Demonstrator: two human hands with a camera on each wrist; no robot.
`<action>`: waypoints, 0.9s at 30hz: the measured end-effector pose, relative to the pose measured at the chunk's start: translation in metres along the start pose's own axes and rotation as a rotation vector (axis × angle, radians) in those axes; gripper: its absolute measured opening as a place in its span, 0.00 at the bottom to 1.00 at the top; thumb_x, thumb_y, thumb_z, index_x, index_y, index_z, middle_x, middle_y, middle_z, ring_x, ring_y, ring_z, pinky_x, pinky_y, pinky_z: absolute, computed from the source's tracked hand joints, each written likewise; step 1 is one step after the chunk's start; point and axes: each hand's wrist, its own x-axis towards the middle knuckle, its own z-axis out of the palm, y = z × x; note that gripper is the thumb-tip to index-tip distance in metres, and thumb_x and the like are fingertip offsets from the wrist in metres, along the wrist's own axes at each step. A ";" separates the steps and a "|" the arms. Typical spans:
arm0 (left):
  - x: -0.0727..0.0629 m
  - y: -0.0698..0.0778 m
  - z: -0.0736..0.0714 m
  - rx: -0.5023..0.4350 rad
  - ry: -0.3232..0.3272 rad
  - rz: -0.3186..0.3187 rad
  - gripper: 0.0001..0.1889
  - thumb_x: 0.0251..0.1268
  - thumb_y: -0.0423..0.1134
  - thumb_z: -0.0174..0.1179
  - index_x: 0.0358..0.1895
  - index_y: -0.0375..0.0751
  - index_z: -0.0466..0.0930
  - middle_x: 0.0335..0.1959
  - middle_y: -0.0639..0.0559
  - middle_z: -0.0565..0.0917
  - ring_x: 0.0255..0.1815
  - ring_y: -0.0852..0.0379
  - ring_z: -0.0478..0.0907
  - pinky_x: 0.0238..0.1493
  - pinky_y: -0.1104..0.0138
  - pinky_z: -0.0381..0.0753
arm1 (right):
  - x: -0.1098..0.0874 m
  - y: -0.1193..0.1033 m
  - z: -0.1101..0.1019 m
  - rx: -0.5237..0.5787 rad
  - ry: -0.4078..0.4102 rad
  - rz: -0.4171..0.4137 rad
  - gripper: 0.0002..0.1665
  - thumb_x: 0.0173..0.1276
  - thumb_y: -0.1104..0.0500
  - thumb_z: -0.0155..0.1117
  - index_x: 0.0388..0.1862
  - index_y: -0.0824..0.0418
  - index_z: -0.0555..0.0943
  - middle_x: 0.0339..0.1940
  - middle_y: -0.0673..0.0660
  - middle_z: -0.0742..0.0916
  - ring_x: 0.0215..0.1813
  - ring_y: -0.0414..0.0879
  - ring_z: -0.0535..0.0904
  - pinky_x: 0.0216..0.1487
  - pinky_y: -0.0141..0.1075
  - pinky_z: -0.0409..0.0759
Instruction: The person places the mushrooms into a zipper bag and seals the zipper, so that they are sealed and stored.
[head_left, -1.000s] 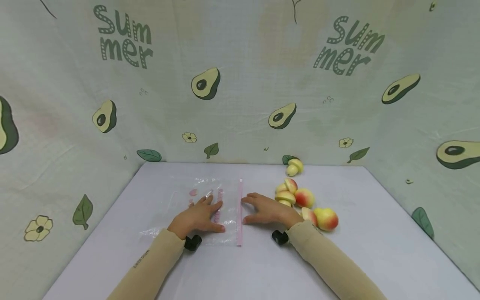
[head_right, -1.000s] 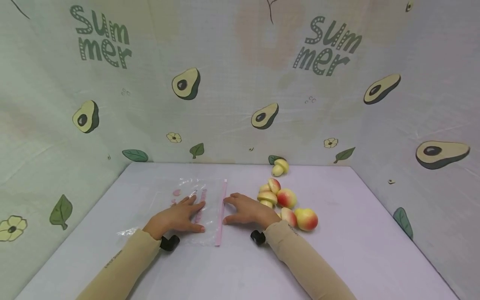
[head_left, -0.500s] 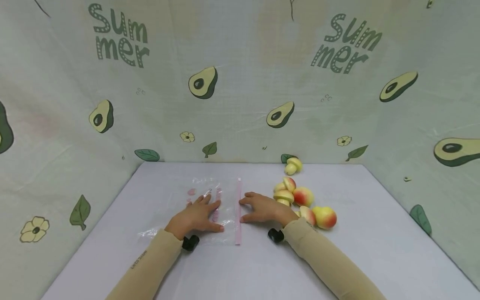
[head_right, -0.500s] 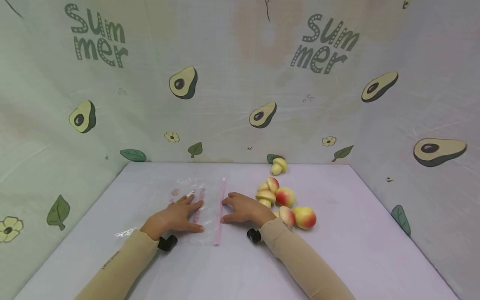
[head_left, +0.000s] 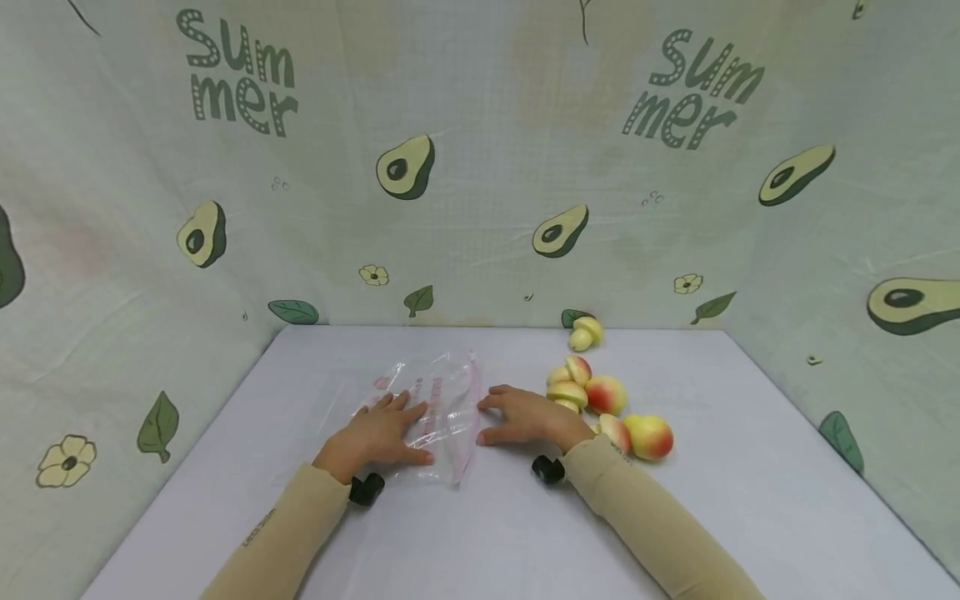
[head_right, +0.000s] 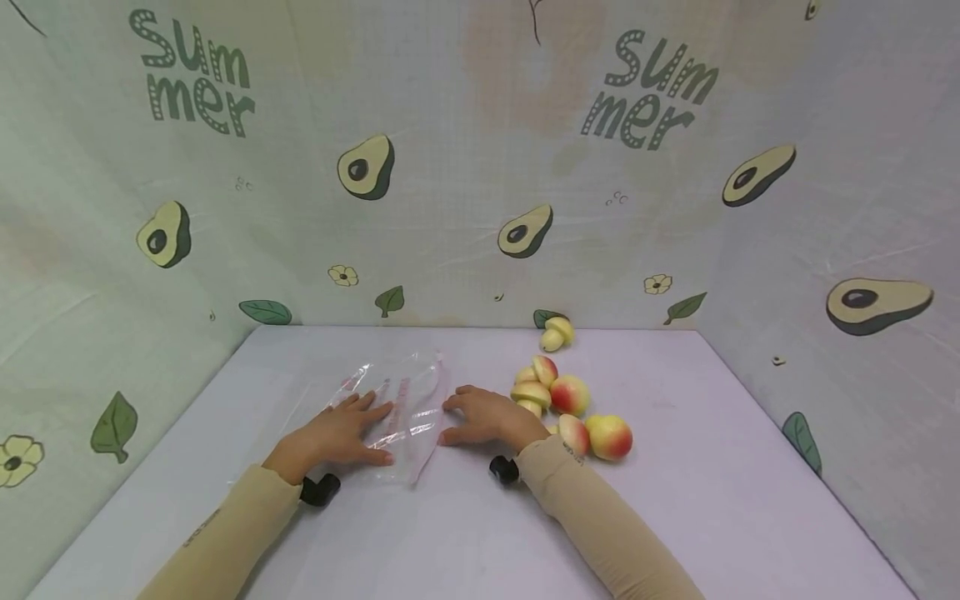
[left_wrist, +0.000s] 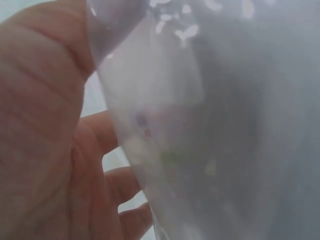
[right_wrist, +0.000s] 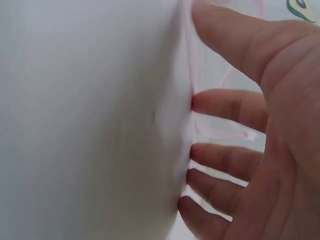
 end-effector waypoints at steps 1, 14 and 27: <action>0.000 0.000 -0.001 -0.007 0.000 0.001 0.49 0.46 0.69 0.64 0.73 0.51 0.61 0.74 0.38 0.55 0.73 0.35 0.48 0.63 0.34 0.49 | 0.001 -0.001 0.000 -0.003 0.006 0.002 0.39 0.61 0.34 0.62 0.65 0.54 0.74 0.68 0.60 0.70 0.68 0.53 0.66 0.66 0.46 0.64; -0.002 0.005 0.001 0.002 0.018 -0.011 0.50 0.46 0.70 0.64 0.72 0.50 0.62 0.73 0.37 0.57 0.72 0.33 0.50 0.62 0.33 0.51 | 0.015 -0.006 0.003 -0.015 0.022 0.097 0.43 0.55 0.34 0.67 0.67 0.52 0.72 0.69 0.59 0.69 0.68 0.54 0.66 0.64 0.49 0.66; 0.006 0.003 0.007 -0.023 0.091 0.232 0.49 0.47 0.63 0.69 0.72 0.46 0.61 0.74 0.41 0.54 0.75 0.41 0.47 0.69 0.47 0.53 | 0.016 0.000 0.003 0.015 0.047 0.070 0.44 0.51 0.32 0.69 0.65 0.50 0.74 0.69 0.60 0.70 0.67 0.54 0.67 0.64 0.48 0.67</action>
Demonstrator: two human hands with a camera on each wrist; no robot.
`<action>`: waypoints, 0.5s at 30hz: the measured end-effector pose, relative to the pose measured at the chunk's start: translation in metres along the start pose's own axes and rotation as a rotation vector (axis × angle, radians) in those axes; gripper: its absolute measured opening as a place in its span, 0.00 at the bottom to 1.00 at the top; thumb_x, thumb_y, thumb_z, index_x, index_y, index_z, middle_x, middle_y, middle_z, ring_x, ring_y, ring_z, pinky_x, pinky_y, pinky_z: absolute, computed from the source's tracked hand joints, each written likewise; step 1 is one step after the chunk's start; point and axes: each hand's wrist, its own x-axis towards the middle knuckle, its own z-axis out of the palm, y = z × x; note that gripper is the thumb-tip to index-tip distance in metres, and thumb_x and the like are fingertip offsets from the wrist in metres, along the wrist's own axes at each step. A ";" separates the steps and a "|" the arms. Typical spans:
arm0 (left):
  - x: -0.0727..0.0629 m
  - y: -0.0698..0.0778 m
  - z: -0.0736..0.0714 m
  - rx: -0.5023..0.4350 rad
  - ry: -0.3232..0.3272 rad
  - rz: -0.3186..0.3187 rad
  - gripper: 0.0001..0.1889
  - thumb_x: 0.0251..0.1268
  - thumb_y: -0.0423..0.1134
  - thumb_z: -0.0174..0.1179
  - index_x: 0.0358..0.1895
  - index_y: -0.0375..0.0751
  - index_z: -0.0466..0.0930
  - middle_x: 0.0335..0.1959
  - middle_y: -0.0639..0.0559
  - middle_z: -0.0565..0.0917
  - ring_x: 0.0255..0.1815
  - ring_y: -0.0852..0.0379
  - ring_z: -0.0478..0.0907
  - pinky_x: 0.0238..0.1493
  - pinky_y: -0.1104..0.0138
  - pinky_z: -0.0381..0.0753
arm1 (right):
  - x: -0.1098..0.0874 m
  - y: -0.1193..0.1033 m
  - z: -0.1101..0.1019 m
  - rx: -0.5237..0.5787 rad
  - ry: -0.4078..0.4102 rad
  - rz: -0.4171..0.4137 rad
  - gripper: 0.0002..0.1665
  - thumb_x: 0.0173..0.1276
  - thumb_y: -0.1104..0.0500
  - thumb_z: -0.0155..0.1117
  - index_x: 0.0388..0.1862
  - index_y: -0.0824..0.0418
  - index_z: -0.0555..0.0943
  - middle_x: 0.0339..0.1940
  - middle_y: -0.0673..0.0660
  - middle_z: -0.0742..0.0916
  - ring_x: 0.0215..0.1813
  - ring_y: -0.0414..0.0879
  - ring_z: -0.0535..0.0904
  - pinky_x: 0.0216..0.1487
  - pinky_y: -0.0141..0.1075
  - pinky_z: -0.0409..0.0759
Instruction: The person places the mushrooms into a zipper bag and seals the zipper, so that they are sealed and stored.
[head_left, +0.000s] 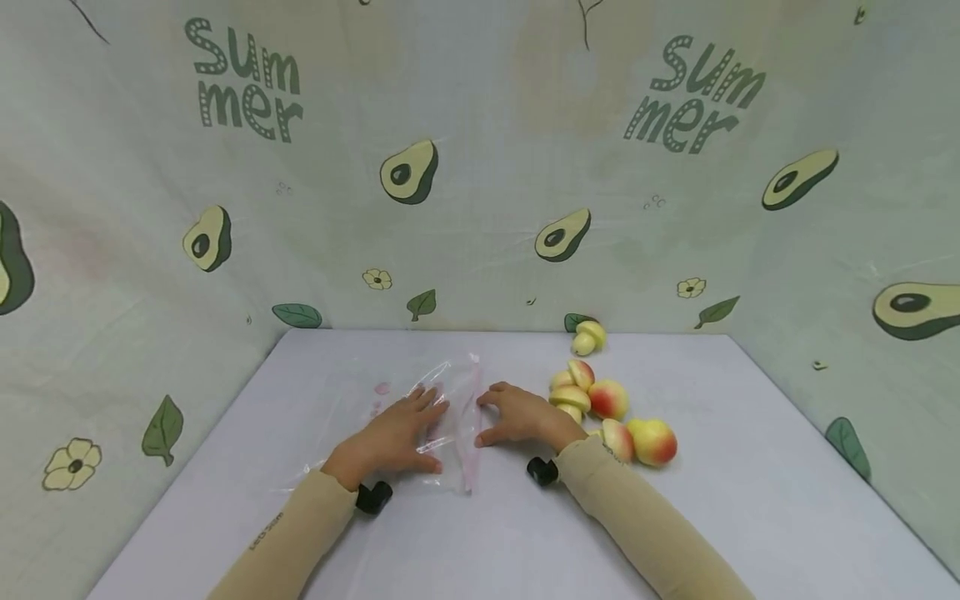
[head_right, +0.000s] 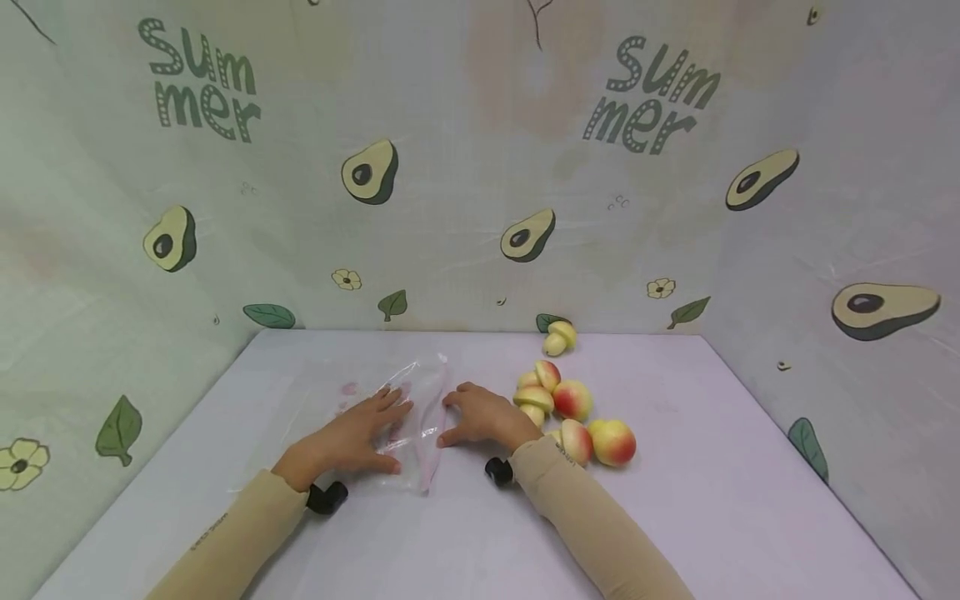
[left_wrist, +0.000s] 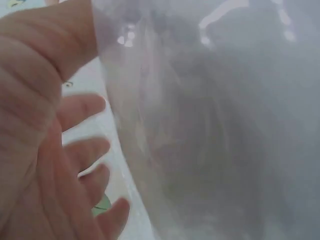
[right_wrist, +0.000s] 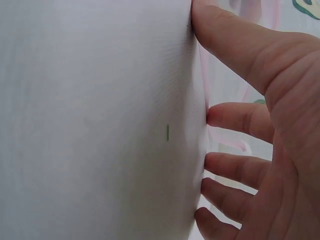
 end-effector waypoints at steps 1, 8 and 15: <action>0.000 0.000 0.000 -0.031 -0.013 0.011 0.49 0.47 0.61 0.69 0.72 0.46 0.60 0.74 0.42 0.55 0.74 0.42 0.49 0.68 0.48 0.55 | -0.001 0.000 0.000 -0.003 -0.001 -0.001 0.44 0.51 0.32 0.69 0.65 0.51 0.74 0.69 0.60 0.70 0.67 0.54 0.67 0.64 0.48 0.66; -0.001 0.003 -0.005 -0.083 -0.098 -0.087 0.46 0.49 0.62 0.68 0.72 0.50 0.62 0.73 0.48 0.59 0.73 0.47 0.55 0.67 0.51 0.59 | 0.000 0.000 -0.001 -0.019 -0.001 -0.003 0.45 0.51 0.32 0.69 0.65 0.50 0.73 0.69 0.59 0.70 0.68 0.52 0.66 0.64 0.47 0.66; -0.001 0.003 -0.014 -0.049 -0.059 -0.174 0.42 0.54 0.66 0.61 0.69 0.48 0.66 0.66 0.48 0.70 0.67 0.49 0.65 0.63 0.51 0.65 | 0.000 -0.001 -0.001 -0.042 -0.021 0.014 0.45 0.51 0.30 0.68 0.65 0.48 0.73 0.69 0.57 0.70 0.67 0.52 0.67 0.62 0.48 0.68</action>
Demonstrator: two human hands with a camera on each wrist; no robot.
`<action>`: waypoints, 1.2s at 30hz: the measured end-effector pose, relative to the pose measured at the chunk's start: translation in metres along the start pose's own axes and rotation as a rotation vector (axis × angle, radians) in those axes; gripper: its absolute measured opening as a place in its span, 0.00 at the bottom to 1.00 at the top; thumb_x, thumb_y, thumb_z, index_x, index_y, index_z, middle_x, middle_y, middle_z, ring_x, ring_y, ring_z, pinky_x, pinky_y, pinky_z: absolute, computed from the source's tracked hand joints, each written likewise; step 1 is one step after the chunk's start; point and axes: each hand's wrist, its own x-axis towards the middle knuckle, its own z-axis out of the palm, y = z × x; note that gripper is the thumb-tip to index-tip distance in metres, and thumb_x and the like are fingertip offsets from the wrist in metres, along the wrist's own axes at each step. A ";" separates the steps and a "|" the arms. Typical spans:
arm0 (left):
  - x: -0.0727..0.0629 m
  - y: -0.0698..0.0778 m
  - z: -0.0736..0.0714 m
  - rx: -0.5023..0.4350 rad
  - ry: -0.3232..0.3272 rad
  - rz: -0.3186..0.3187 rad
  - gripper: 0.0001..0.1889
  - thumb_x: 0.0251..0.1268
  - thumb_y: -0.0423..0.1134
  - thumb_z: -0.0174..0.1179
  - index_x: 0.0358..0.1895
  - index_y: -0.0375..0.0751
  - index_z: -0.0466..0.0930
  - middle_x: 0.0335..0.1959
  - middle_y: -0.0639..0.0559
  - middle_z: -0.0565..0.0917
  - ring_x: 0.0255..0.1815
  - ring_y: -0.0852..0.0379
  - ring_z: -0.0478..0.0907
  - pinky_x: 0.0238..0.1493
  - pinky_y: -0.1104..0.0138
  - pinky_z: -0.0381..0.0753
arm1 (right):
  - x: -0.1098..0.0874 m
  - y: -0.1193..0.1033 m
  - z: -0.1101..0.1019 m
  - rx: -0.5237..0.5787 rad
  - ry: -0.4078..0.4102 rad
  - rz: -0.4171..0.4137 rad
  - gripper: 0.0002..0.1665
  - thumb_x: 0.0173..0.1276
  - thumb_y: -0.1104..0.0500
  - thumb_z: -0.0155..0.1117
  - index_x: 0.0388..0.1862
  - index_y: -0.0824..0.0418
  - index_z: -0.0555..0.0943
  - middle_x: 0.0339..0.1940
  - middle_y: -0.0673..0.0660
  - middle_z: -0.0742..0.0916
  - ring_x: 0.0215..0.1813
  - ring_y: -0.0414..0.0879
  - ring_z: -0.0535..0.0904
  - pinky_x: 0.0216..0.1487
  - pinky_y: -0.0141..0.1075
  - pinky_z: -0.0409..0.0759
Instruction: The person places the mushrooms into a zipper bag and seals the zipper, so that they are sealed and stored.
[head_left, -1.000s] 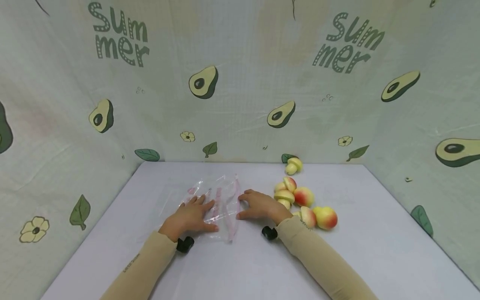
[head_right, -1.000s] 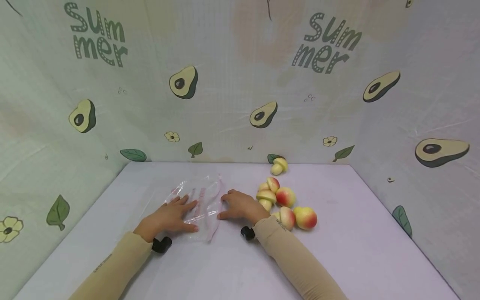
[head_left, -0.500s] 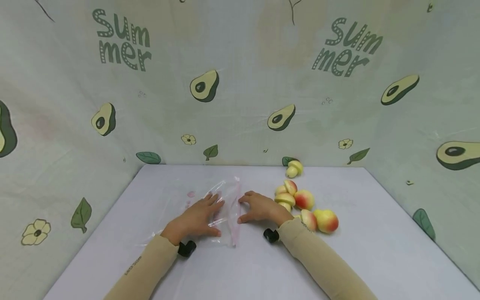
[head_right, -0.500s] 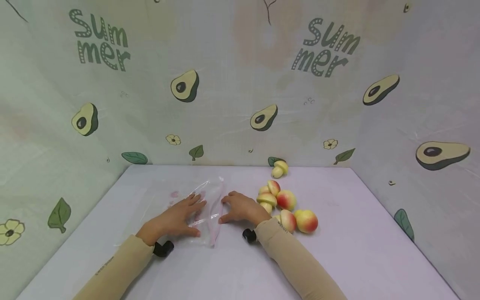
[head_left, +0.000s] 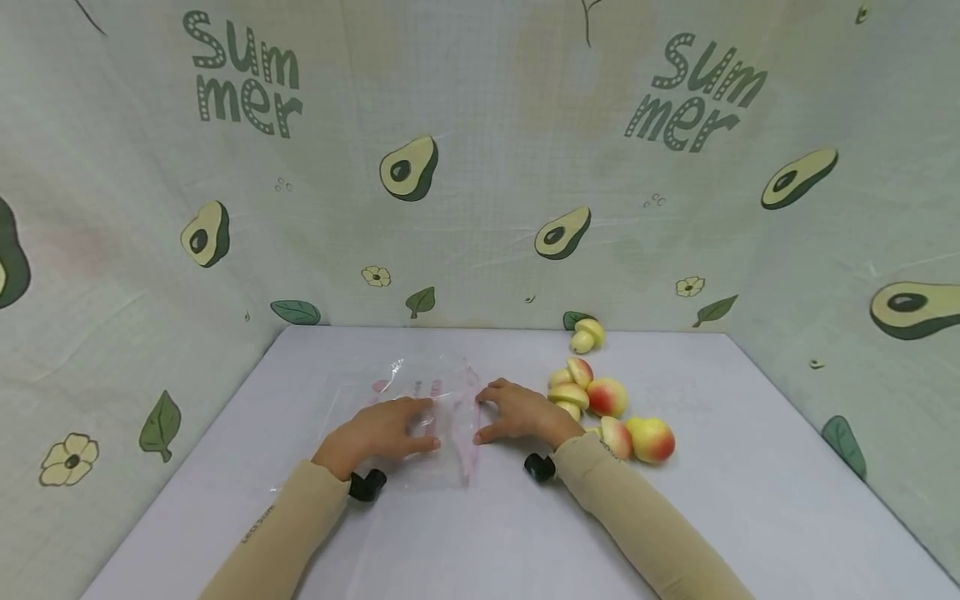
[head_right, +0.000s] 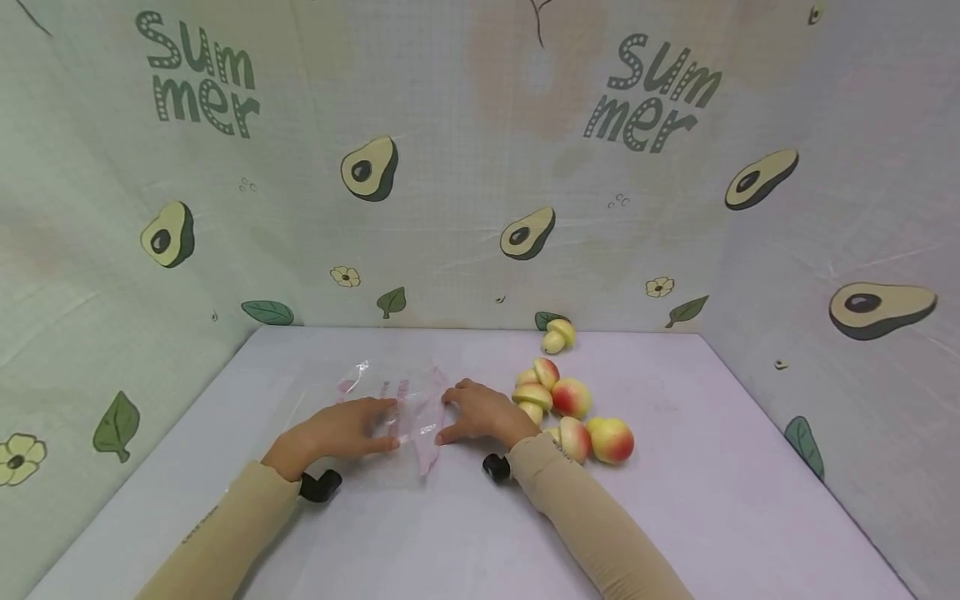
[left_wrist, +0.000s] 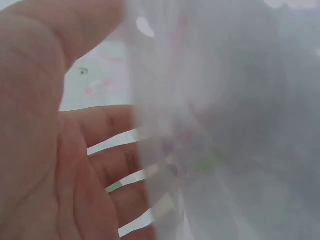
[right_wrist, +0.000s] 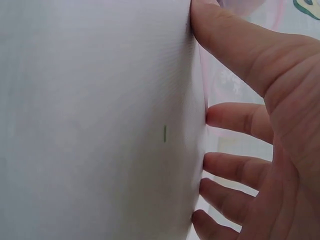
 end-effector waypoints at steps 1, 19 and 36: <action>0.001 0.000 0.000 0.003 0.007 -0.004 0.42 0.55 0.67 0.60 0.70 0.48 0.65 0.66 0.47 0.70 0.66 0.48 0.67 0.62 0.50 0.66 | 0.000 0.000 0.000 -0.001 -0.001 0.001 0.46 0.51 0.30 0.68 0.65 0.48 0.73 0.69 0.57 0.70 0.67 0.52 0.67 0.62 0.48 0.68; 0.019 0.026 0.005 0.053 0.102 -0.104 0.48 0.53 0.77 0.48 0.72 0.47 0.61 0.62 0.36 0.72 0.57 0.36 0.73 0.52 0.43 0.72 | 0.000 -0.001 0.002 0.003 0.011 -0.009 0.45 0.51 0.31 0.68 0.65 0.50 0.73 0.67 0.58 0.71 0.66 0.53 0.68 0.62 0.48 0.68; 0.020 0.020 0.008 0.067 0.094 0.214 0.43 0.52 0.53 0.70 0.72 0.62 0.59 0.66 0.44 0.67 0.62 0.44 0.69 0.56 0.50 0.71 | 0.001 0.001 0.002 0.009 0.013 -0.011 0.46 0.51 0.31 0.69 0.65 0.50 0.73 0.68 0.58 0.71 0.66 0.53 0.68 0.63 0.48 0.67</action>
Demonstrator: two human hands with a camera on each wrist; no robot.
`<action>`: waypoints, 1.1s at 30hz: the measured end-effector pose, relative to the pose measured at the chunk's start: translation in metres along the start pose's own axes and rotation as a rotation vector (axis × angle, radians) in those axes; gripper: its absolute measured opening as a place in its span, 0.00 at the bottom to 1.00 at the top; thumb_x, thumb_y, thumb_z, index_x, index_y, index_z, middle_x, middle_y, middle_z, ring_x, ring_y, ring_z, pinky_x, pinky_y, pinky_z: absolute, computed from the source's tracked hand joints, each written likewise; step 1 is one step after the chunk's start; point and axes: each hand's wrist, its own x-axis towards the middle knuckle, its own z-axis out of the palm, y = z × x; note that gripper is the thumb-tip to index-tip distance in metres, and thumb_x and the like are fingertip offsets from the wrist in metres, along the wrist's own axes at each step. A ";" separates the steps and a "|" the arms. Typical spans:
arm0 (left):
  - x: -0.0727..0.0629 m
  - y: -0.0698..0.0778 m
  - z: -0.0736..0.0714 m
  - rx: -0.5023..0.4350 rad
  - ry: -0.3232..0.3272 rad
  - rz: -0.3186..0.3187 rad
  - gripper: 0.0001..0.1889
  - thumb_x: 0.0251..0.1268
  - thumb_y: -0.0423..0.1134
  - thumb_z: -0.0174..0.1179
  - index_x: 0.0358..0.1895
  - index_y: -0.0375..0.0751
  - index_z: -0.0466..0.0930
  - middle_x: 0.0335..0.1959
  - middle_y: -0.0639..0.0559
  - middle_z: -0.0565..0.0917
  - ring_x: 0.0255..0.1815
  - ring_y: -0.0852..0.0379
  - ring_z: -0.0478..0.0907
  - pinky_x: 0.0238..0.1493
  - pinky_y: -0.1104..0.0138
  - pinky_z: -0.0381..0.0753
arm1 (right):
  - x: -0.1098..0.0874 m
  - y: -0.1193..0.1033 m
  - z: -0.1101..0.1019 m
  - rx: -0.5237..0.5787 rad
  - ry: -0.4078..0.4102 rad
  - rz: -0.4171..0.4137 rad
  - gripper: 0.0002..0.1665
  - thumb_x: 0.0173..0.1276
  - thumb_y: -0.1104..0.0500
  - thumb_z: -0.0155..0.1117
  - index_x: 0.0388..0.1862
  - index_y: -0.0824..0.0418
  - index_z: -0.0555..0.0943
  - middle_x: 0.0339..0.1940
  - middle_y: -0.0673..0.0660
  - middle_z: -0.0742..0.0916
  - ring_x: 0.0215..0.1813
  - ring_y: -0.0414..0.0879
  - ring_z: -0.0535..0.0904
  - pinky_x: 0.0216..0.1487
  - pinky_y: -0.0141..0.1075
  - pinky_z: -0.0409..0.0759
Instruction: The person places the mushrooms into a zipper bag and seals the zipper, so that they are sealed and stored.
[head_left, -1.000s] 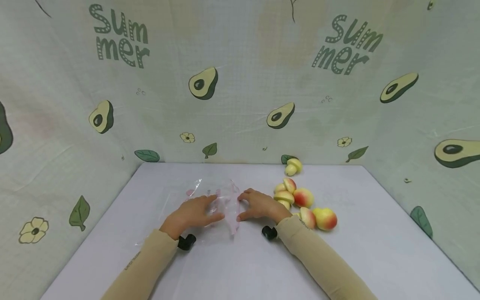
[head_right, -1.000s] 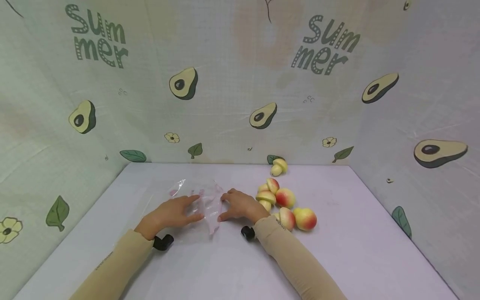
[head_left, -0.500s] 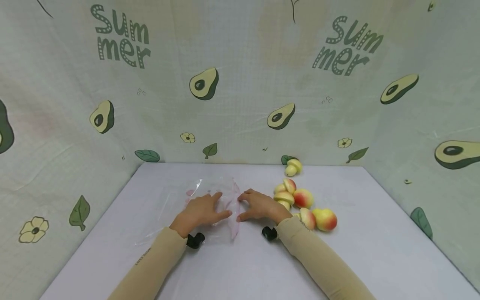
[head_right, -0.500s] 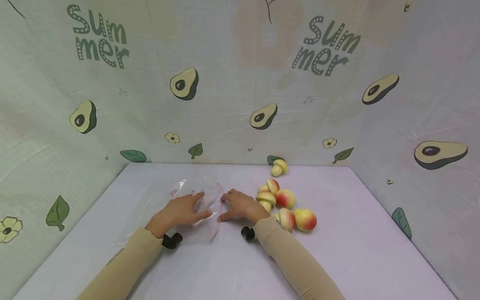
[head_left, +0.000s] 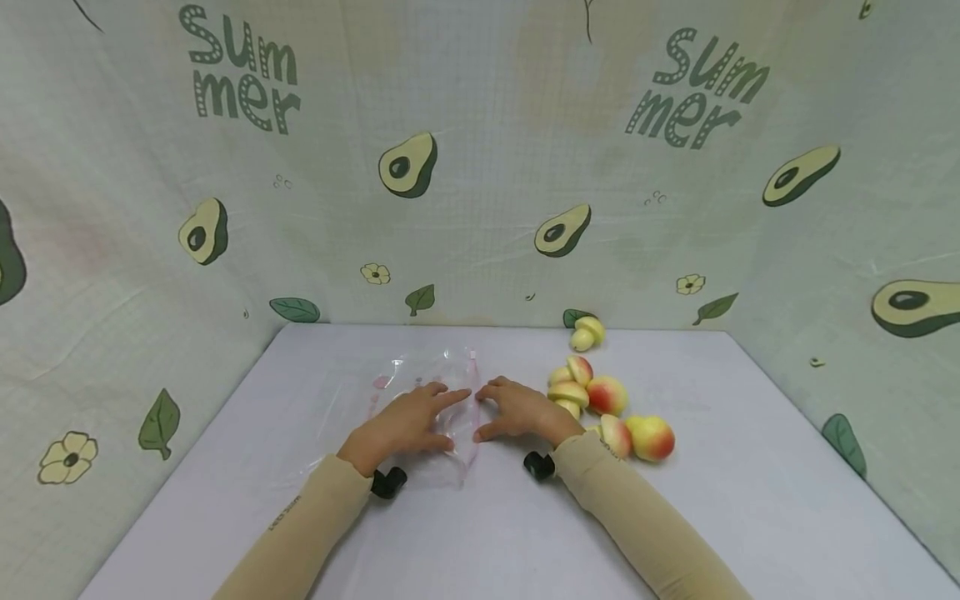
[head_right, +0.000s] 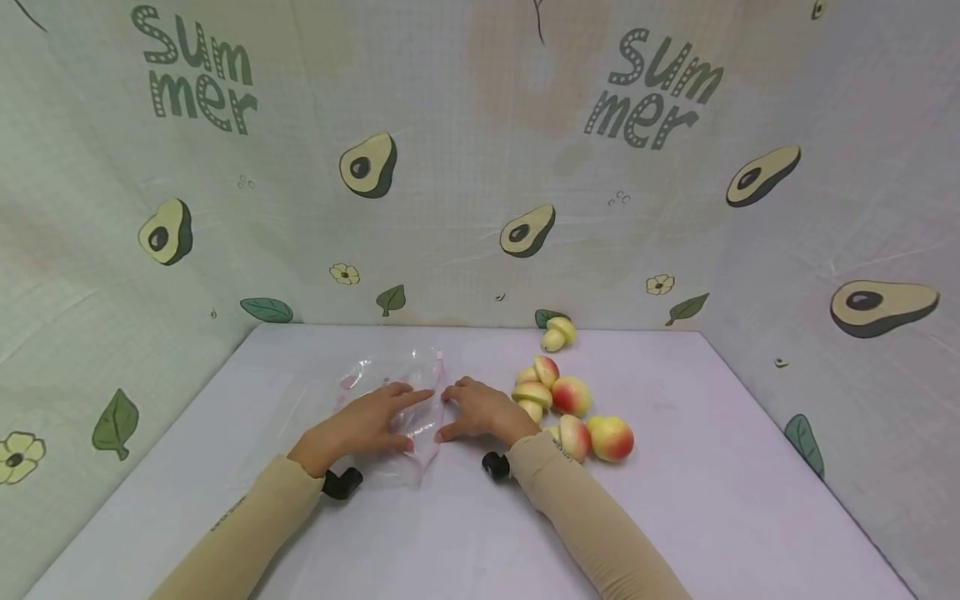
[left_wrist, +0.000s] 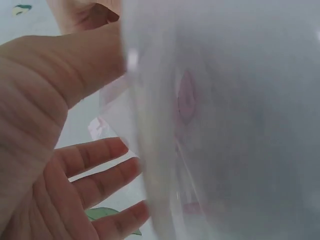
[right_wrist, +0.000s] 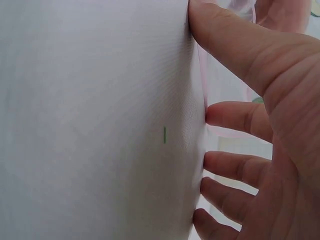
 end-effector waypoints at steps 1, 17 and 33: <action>0.000 0.000 0.000 0.007 0.001 0.013 0.41 0.53 0.52 0.70 0.71 0.61 0.62 0.66 0.44 0.67 0.62 0.43 0.69 0.56 0.49 0.71 | 0.000 0.000 0.000 0.001 0.000 -0.001 0.46 0.51 0.31 0.69 0.65 0.50 0.73 0.67 0.58 0.71 0.66 0.53 0.67 0.63 0.48 0.67; 0.003 0.002 0.003 0.111 0.073 0.044 0.32 0.51 0.53 0.69 0.59 0.43 0.76 0.49 0.51 0.72 0.50 0.53 0.67 0.49 0.61 0.73 | -0.003 -0.002 -0.001 0.021 -0.014 0.013 0.45 0.51 0.32 0.69 0.65 0.50 0.73 0.68 0.58 0.70 0.67 0.53 0.67 0.63 0.48 0.67; 0.010 -0.002 0.006 -0.145 0.014 -0.052 0.38 0.50 0.47 0.72 0.65 0.36 0.69 0.34 0.54 0.72 0.34 0.58 0.69 0.39 0.63 0.71 | -0.001 -0.001 -0.002 0.038 -0.003 -0.008 0.45 0.51 0.33 0.70 0.64 0.52 0.73 0.67 0.58 0.71 0.66 0.53 0.67 0.63 0.48 0.67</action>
